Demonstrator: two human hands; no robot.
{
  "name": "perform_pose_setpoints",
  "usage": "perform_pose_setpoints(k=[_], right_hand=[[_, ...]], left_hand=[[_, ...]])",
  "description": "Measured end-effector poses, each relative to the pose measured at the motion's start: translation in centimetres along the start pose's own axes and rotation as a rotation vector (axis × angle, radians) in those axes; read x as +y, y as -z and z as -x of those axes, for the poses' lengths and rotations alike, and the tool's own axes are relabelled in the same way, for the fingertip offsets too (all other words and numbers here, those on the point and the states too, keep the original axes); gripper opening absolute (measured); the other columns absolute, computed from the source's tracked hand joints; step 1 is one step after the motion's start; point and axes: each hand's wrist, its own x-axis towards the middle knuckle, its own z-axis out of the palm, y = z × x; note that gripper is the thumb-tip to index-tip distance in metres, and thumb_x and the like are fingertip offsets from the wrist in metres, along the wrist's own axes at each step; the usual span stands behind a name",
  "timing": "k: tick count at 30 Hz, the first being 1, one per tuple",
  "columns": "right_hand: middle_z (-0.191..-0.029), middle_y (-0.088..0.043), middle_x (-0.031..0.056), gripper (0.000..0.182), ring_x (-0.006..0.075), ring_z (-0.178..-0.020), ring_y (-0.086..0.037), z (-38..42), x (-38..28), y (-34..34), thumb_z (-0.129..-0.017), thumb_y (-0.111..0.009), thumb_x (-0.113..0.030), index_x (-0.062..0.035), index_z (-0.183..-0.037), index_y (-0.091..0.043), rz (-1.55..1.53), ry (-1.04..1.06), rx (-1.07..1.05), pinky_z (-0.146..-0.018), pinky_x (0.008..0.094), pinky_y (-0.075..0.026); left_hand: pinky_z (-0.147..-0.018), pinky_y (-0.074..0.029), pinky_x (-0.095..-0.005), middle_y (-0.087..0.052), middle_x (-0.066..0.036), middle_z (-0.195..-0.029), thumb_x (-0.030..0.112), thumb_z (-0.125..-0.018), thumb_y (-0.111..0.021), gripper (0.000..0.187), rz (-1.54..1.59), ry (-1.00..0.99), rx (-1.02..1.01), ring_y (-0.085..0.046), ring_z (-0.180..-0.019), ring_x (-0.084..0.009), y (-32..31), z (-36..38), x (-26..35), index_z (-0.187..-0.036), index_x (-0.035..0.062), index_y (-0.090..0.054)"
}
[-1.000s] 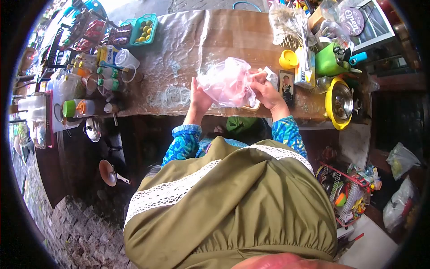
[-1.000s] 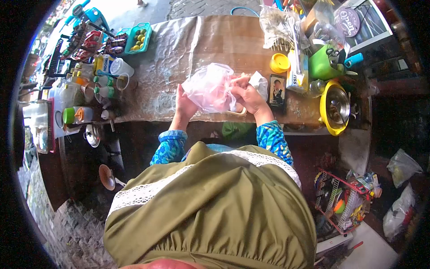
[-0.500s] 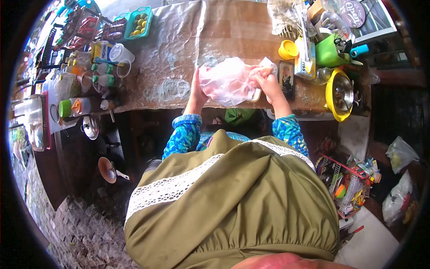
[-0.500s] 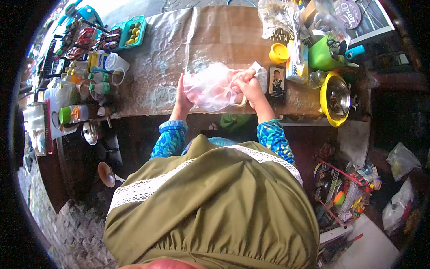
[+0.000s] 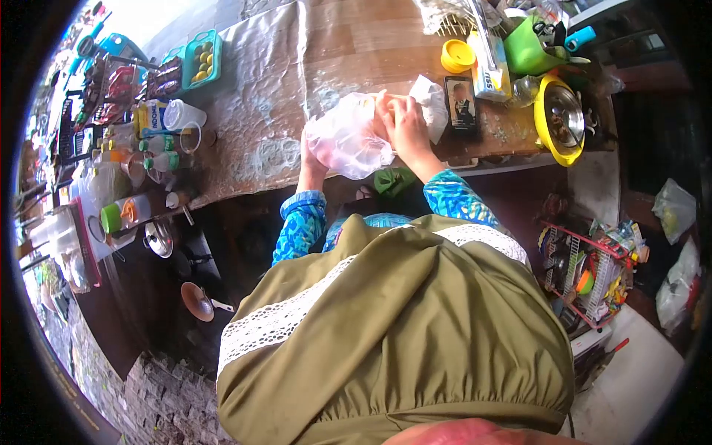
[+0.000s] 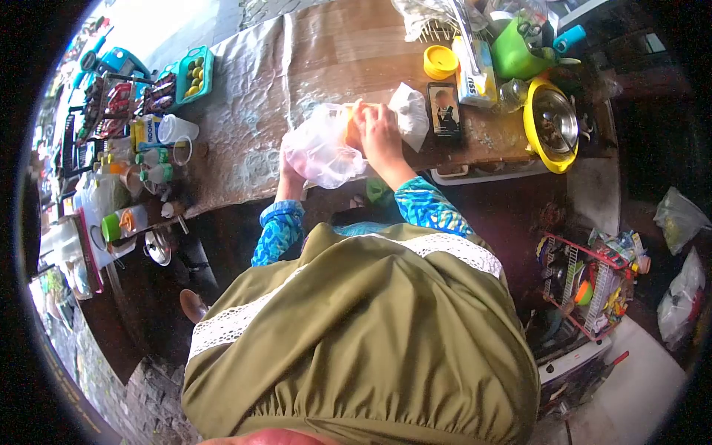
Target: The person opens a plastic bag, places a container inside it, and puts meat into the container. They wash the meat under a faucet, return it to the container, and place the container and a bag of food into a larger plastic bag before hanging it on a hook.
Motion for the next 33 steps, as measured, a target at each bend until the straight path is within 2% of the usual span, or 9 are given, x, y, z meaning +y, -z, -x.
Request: perform_pose_setpoints(k=[2, 4, 8, 9, 12, 20, 24, 30, 33], right_hand=[[-0.094, -0.057, 0.0174, 0.032, 0.0309, -0.093, -0.055, 0.1, -0.3, -0.4, -0.075, -0.061, -0.025, -0.0015, -0.096, -0.054, -0.092, 0.079, -0.083, -0.078, 0.0417, -0.045], [-0.095, -0.057, 0.0177, 0.031, 0.0310, -0.094, -0.054, 0.0, -0.5, -2.2, -0.072, -0.064, -0.026, -0.0027, -0.092, -0.061, -0.241, -0.030, -0.482, -0.080, 0.0408, -0.044], [-0.090, -0.060, 0.0185, 0.037, 0.0331, -0.084, -0.059, -0.9, -1.6, -3.0, -0.069, -0.066, -0.031, -0.0020, -0.091, -0.061, 0.030, 0.077, -0.473, -0.079, 0.0404, -0.045], [-0.095, -0.060, 0.0186, 0.039, 0.0337, -0.091, -0.057, -2.1, -2.1, -2.3, -0.070, -0.063, -0.034, -0.0036, -0.094, -0.061, -0.008, -0.017, -0.760, -0.083, 0.0430, -0.043], [-0.101, -0.060, 0.0177, 0.034, 0.0348, -0.094, -0.056, -2.3, -0.4, -3.1, -0.070, -0.062, -0.030, -0.0052, -0.093, -0.061, -0.031, 0.004, -0.913, -0.085, 0.0462, -0.041], [-0.075, -0.063, 0.0089, 0.019, 0.0270, -0.089, -0.054, -1.1, 2.6, -7.9, -0.072, -0.054, -0.025, -0.0095, -0.075, -0.064, 0.312, 0.497, -0.432, -0.078, 0.0438, -0.039], [-0.074, -0.063, 0.0087, 0.020, 0.0269, -0.085, -0.056, -1.5, 2.6, -7.8, -0.072, -0.051, -0.024, -0.0090, -0.070, -0.064, 0.402, 0.506, -0.500, -0.074, 0.0437, -0.040], [-0.083, -0.064, 0.0113, 0.022, 0.0256, -0.074, -0.062, -3.3, 2.8, -3.8, -0.067, -0.063, -0.025, -0.0060, -0.077, -0.065, -0.414, 0.125, -0.615, -0.070, 0.0350, -0.047], [-0.082, -0.064, 0.0076, 0.021, 0.0156, -0.070, -0.061, -3.5, 3.4, -2.6, -0.069, -0.062, -0.015, -0.0025, -0.086, -0.062, -0.652, -0.035, -0.650, -0.068, 0.0285, -0.049]], left_hand=[[-0.089, -0.042, -0.0415, -0.056, -0.014, -0.111, 0.037, -0.087, -0.037, 0.046, -0.007, 0.000, 0.025, -0.054, -0.101, -0.0285, -0.2, 0.4, -0.1, -0.113, 0.0006, -0.050], [-0.089, -0.042, -0.0417, -0.056, -0.014, -0.111, 0.037, -0.087, -0.036, 0.047, -0.015, -0.003, 0.048, -0.053, -0.101, -0.0289, -1.0, 0.6, -0.1, -0.113, 0.0004, -0.050], [-0.087, -0.044, -0.0414, -0.056, -0.014, -0.109, 0.035, -0.087, -0.037, 0.045, -0.010, -0.016, 0.025, -0.055, -0.099, -0.0282, -1.0, 0.8, 0.1, -0.112, -0.0002, -0.050], [-0.087, -0.044, -0.0411, -0.056, -0.014, -0.109, 0.034, -0.087, -0.037, 0.044, -0.010, -0.021, 0.004, -0.055, -0.098, -0.0278, -0.9, 0.8, 0.1, -0.112, -0.0004, -0.050], [-0.085, -0.045, -0.0405, -0.057, -0.014, -0.108, 0.032, -0.087, -0.038, 0.043, -0.064, -0.037, 0.016, -0.056, -0.097, -0.0271, -0.7, 0.9, 0.3, -0.112, -0.0004, -0.050], [-0.089, -0.042, -0.0421, -0.055, -0.015, -0.111, 0.033, -0.087, -0.036, 0.044, 0.032, -0.022, 0.063, -0.053, -0.101, -0.0289, 0.0, 0.8, 0.0, -0.113, -0.0009, -0.049], [-0.087, -0.044, -0.0399, -0.056, -0.014, -0.110, 0.033, -0.090, -0.036, 0.043, 0.035, -0.043, 0.078, -0.055, -0.098, -0.0269, -0.7, 1.2, 0.0, -0.114, -0.0009, -0.048], [-0.086, -0.044, -0.0390, -0.056, -0.014, -0.110, 0.032, -0.091, -0.032, 0.044, 0.012, -0.043, 0.053, -0.056, -0.097, -0.0265, -1.7, 1.8, 0.9, -0.114, -0.0020, -0.048], [-0.086, -0.045, -0.0388, -0.057, -0.013, -0.109, 0.032, -0.091, -0.032, 0.043, 0.028, -0.058, 0.089, -0.056, -0.096, -0.0259, -1.8, 1.8, 0.9, -0.112, -0.0019, -0.049]])
